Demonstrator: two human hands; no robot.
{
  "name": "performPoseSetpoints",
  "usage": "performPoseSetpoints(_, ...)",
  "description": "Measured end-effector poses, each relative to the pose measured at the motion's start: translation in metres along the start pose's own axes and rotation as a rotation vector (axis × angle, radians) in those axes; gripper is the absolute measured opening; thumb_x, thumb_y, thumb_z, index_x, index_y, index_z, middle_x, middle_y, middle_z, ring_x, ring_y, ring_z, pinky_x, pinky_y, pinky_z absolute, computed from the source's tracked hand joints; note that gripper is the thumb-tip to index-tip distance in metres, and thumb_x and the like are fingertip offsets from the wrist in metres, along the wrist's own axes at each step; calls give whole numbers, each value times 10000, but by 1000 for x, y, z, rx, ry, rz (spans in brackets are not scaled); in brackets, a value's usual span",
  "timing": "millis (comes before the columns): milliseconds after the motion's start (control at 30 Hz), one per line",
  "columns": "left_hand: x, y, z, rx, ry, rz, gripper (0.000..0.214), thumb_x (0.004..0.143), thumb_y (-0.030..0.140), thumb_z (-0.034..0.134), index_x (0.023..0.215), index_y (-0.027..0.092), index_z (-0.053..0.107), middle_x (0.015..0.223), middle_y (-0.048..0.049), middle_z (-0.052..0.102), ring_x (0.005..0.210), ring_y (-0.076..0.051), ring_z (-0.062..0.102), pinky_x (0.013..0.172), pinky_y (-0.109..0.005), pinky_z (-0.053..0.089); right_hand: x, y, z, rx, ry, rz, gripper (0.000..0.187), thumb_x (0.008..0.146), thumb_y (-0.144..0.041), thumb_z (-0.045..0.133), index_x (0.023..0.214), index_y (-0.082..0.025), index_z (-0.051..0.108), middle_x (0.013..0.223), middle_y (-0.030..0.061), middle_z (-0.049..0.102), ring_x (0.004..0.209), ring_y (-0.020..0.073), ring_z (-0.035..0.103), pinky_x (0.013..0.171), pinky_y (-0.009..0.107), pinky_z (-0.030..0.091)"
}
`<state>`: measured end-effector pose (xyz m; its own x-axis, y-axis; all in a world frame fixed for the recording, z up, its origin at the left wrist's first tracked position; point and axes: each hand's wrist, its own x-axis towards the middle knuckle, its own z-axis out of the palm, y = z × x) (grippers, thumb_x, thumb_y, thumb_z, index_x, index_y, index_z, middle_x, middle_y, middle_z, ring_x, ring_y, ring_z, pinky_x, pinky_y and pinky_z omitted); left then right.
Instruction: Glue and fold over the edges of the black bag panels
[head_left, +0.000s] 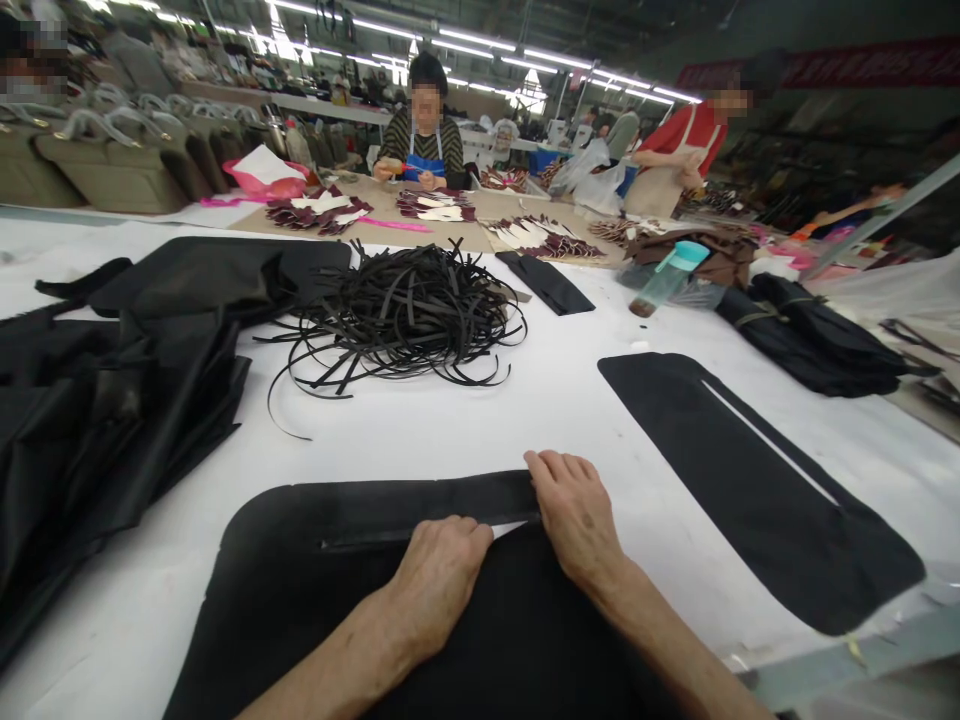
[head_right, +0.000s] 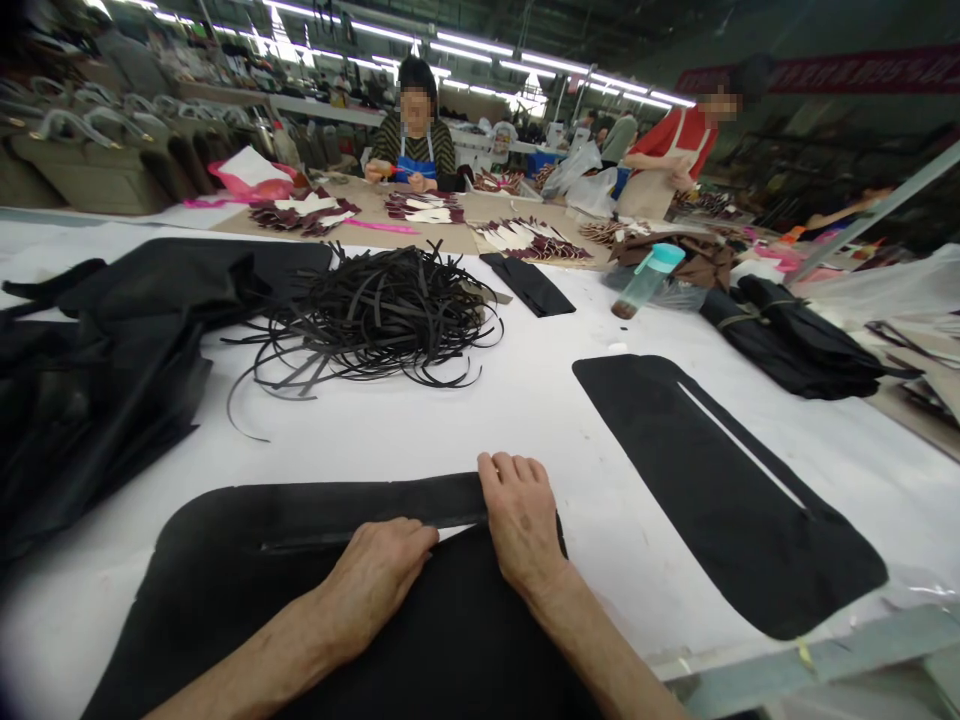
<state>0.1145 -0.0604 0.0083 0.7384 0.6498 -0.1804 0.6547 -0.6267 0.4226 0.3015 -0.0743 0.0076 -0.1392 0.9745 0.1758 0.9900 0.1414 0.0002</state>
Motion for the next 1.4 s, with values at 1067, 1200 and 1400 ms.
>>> performPoseSetpoints(1067, -79, -85, -18, -20, 212, -239, 219, 827, 71, 429, 841, 213, 596, 851, -7, 586, 849, -186, 457, 756, -338, 363, -16, -42, 12, 247, -82, -246, 191, 842, -50, 485, 882, -202, 594, 815, 35, 566, 759, 207, 468, 692, 351, 316)
performPoseSetpoints(1200, -82, -82, -11, 0, 242, -217, 247, 852, 61, 383, 830, 201, 586, 848, -21, 571, 831, -188, 450, 743, -333, 371, -10, -72, 12, 373, -100, -258, 141, 855, -100, 520, 912, -209, 589, 836, 25, 575, 775, 199, 479, 689, 337, 329)
performPoseSetpoints(1400, -88, -83, -2, 0, 298, -216, 303, 834, 13, 338, 856, 195, 579, 896, -36, 562, 843, -196, 445, 752, -345, 378, -5, -95, 23, 353, -78, -289, 133, 855, -97, 525, 829, -209, 591, 788, 17, 561, 733, 187, 468, 659, 322, 325)
